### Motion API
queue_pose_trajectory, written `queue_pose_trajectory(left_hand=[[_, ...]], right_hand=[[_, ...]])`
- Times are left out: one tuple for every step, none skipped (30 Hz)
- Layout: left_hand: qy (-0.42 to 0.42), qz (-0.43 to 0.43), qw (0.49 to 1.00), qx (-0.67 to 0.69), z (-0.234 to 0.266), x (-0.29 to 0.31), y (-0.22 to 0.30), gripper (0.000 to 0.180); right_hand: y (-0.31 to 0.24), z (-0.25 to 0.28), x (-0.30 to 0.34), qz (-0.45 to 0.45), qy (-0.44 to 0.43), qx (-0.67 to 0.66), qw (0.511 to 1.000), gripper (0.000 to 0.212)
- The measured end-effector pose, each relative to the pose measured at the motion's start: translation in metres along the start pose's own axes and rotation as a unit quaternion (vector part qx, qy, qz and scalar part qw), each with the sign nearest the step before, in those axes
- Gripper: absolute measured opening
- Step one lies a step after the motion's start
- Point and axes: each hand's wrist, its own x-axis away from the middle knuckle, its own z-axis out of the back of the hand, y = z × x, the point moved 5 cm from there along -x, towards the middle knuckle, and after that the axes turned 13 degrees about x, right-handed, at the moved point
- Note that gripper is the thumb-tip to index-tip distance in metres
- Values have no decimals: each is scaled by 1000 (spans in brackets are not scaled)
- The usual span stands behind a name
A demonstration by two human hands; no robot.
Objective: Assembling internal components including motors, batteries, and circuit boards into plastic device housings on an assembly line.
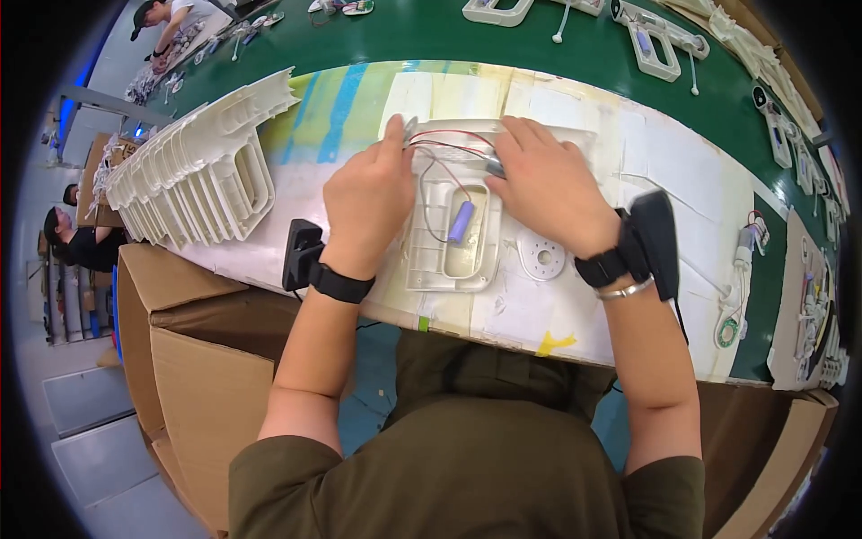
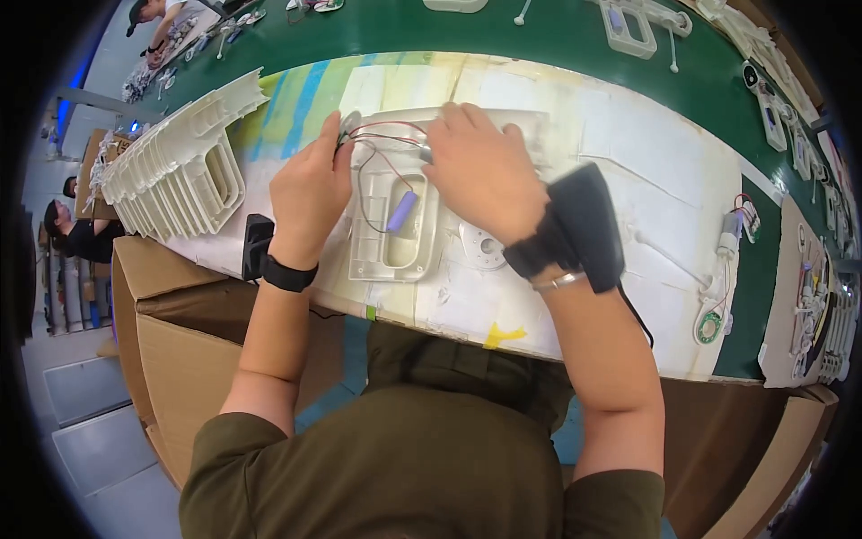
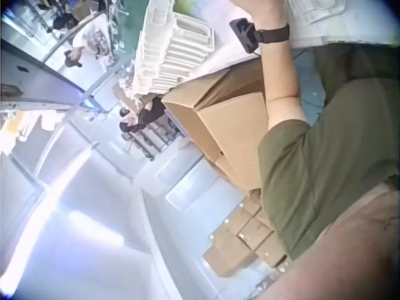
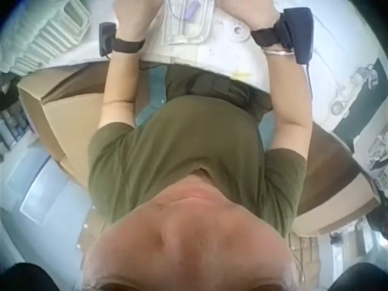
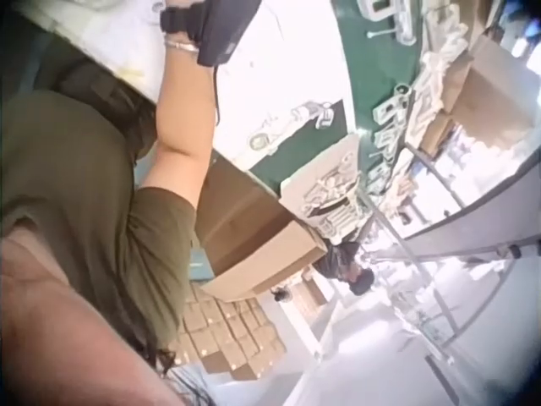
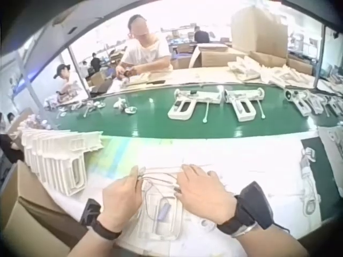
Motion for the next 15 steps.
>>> queue_pose_trajectory(left_hand=[[-2,-1,1000,0,-2,-2,8,36],[-1,5,1000,4,-2,-3,16,35],[0,9,1000,11,-4,-5,22,35],[-4,4,1000,14,-8,-6,25,35],[-18,3,1000,5,-13,-6,27,34],[-30,3,1000,-6,-19,-7,27,34],[-34,-1,999,-5,-22,-8,29,34],[-22,-5,1000,0,-23,-9,29,34],[-11,-7,1000,5,-24,-9,29,33],[-15,-10,1000,4,-26,-9,27,33],[-10,-13,1000,17,-27,-9,26,33],[-5,-16,999,33,-28,-9,25,34],[-9,-18,999,32,-27,-9,25,34],[-36,7,998,53,-28,-8,23,35],[-64,34,995,73,-28,-7,20,36]], right_hand=[[0,5,7,-2,-1,-2,1000,33],[1,8,13,-16,-16,28,999,34],[5,10,20,-34,-32,57,997,34],[6,10,25,-37,12,56,998,34],[7,8,28,-44,11,55,997,34],[8,7,29,-44,28,44,998,33],[8,6,30,-43,45,33,998,32],[10,2,31,-48,45,31,997,32],[10,1,32,-49,77,29,995,28],[10,1,33,-50,109,27,992,25],[10,0,34,-52,109,24,992,25],[10,-1,35,-50,121,14,991,25],[10,-1,35,-48,133,5,990,25],[10,-1,35,-50,133,2,990,25],[10,-1,34,-50,124,3,991,24]])
